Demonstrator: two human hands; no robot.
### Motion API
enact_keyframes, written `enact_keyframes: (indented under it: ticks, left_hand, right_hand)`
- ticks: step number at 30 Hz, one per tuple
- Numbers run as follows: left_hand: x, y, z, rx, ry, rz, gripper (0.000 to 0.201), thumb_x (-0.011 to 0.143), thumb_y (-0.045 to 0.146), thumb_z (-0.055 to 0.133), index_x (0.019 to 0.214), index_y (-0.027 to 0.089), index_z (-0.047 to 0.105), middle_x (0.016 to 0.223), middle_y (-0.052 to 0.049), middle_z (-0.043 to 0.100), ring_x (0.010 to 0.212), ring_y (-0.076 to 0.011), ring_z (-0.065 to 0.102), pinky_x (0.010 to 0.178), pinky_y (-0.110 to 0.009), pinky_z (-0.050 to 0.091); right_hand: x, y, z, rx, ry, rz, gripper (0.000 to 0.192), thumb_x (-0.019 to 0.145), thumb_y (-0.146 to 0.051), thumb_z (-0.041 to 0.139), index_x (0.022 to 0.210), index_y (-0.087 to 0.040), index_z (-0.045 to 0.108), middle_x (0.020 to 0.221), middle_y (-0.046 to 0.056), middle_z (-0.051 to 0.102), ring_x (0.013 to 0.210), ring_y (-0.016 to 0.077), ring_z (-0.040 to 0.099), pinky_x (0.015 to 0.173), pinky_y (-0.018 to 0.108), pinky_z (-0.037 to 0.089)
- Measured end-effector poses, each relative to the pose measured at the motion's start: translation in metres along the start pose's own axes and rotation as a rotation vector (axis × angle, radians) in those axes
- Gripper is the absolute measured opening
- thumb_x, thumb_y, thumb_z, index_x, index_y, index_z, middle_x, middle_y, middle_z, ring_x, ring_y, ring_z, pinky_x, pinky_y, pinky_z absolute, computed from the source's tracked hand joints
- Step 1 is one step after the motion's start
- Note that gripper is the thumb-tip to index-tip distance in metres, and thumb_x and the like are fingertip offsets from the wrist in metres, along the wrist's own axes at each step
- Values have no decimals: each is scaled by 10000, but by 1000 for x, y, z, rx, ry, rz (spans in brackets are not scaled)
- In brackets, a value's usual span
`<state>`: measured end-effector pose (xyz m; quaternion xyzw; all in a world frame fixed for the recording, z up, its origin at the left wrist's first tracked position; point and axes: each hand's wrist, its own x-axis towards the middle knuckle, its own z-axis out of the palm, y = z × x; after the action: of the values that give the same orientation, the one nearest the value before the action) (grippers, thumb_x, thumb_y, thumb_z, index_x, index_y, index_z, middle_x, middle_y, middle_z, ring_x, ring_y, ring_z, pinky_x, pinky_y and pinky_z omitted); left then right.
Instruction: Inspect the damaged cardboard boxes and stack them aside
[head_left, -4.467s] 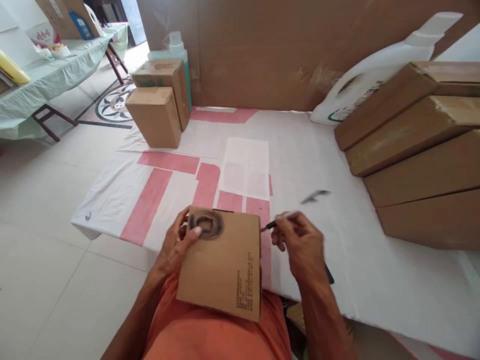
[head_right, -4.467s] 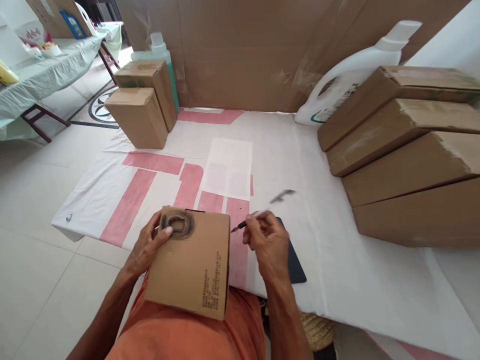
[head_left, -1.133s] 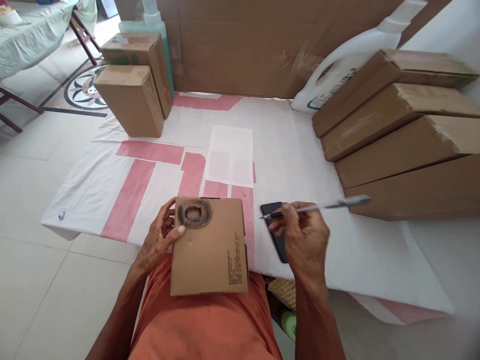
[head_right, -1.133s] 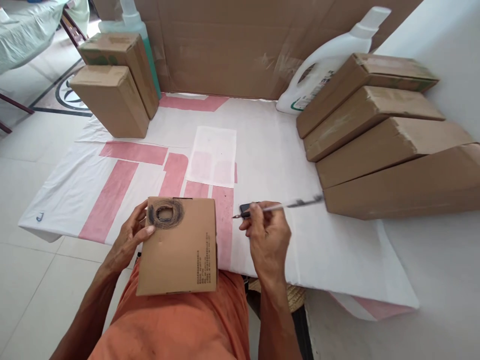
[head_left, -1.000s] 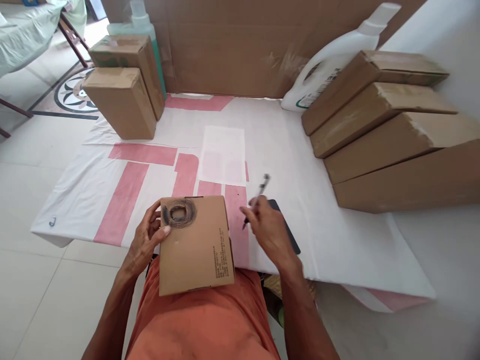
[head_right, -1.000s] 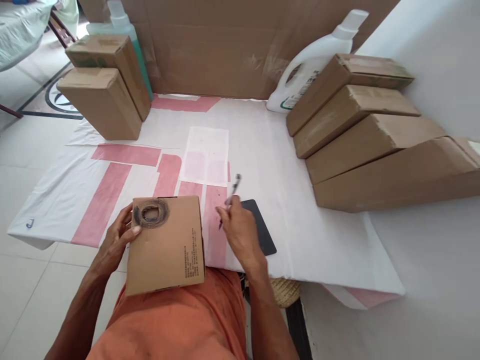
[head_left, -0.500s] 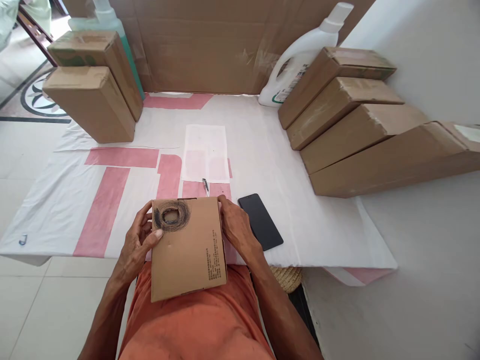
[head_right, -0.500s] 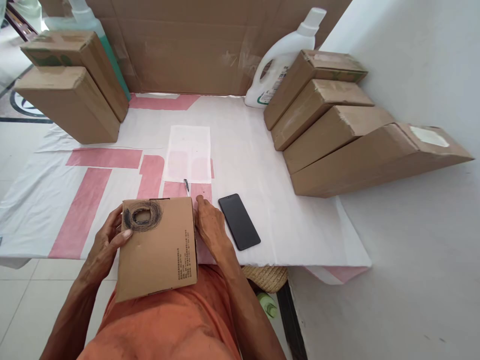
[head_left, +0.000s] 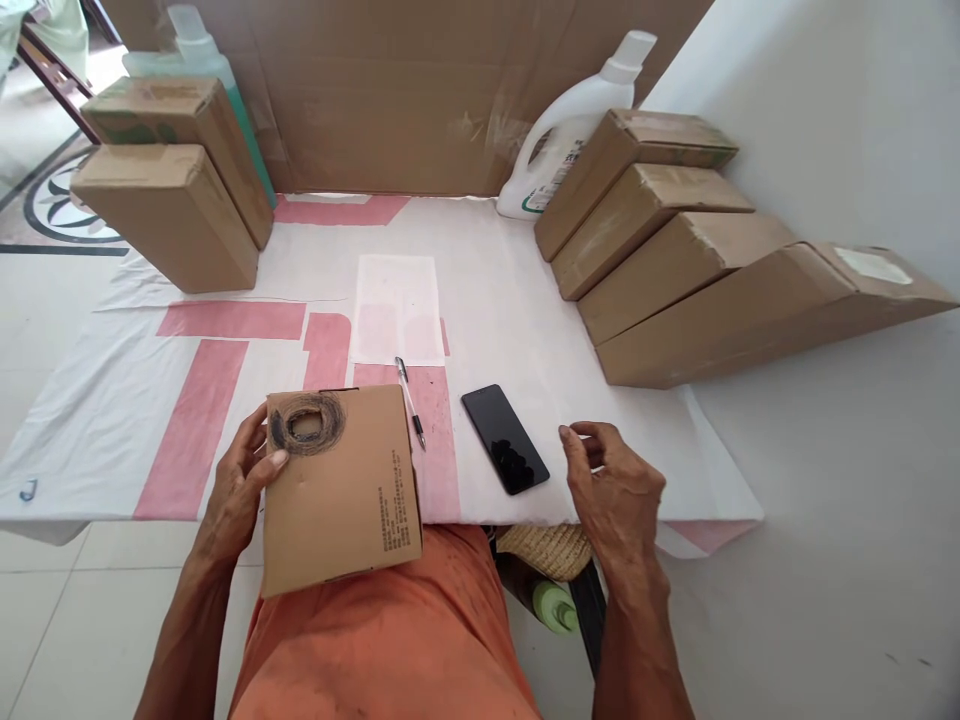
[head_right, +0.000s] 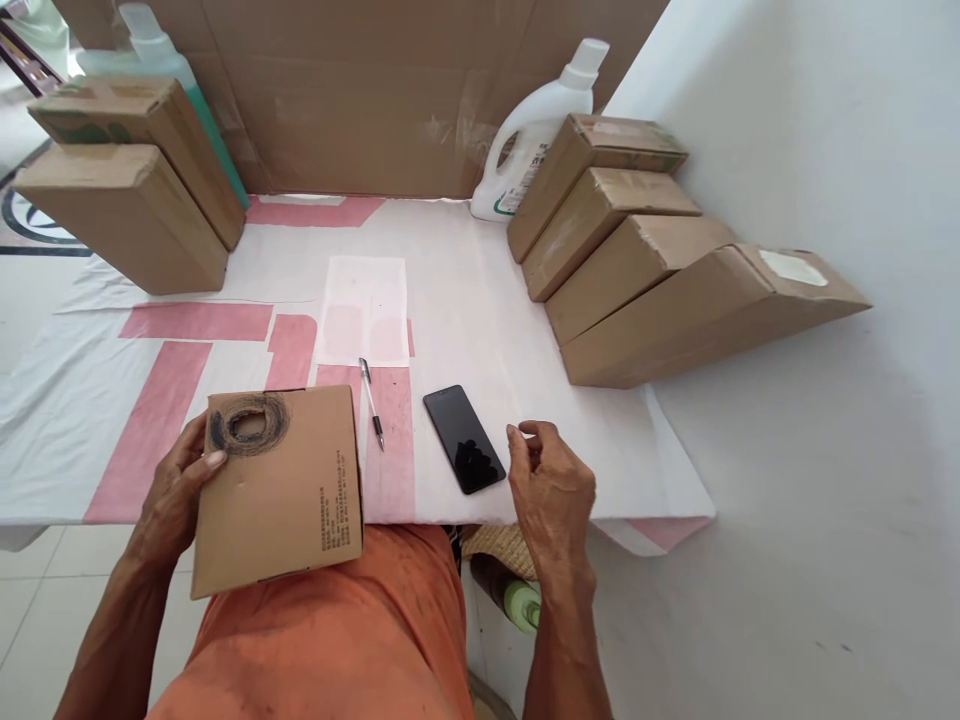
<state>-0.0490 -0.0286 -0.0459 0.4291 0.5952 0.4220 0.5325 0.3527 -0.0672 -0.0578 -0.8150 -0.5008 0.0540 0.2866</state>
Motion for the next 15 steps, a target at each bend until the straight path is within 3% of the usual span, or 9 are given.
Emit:
enact_keyframes:
  ticks: [2, 5, 8, 12, 15]
  left_hand:
    - [-2, 4, -5, -16, 47, -8, 813, 831, 584, 806, 1526, 231, 574, 1532, -140, 643, 1439, -439, 581, 1069, -470, 583]
    - [-5, 6, -10, -29, 83, -14, 753, 830, 574, 804, 1468, 226, 609, 1505, -134, 665, 1399, -432, 614, 1010, -449, 609]
    - [-5, 2, -6, -24, 61, -15, 768, 844, 562, 796, 1500, 227, 581, 1507, -133, 662, 1391, -421, 622, 1033, -457, 594]
    - [-5, -6, 16, -35, -18, -8, 835, 849, 572, 796, 1558, 218, 533, 1538, -152, 625, 1404, -405, 612, 1093, -466, 553]
    - [-3, -8, 38, -82, -83, 16, 895, 850, 575, 797, 1598, 198, 482, 1502, -172, 628, 1337, -377, 656, 1047, -445, 574]
  right_hand:
    - [-1, -7, 12, 12, -80, -4, 578, 1009, -685, 455, 1058, -173, 719, 876, 114, 751, 688, 253, 677, 706, 391, 509]
    - [-5, -15, 30, -83, -260, 19, 553, 901, -617, 673, 1205, -155, 684, 1188, 214, 727, 987, 363, 705, 782, 446, 536]
    - [-8, -14, 40, -161, -409, 78, 557, 757, -483, 822, 1173, -153, 655, 1237, 253, 682, 1187, 457, 633, 885, 512, 541]
    - [-5, -2, 41, -70, -439, 175, 562, 645, -517, 872, 1038, -197, 628, 1117, 206, 720, 1068, 416, 677, 865, 499, 565]
    - [-5, 0, 39, 62, -503, 240, 493, 675, -611, 815, 922, -215, 655, 932, 151, 774, 879, 368, 725, 774, 491, 596]
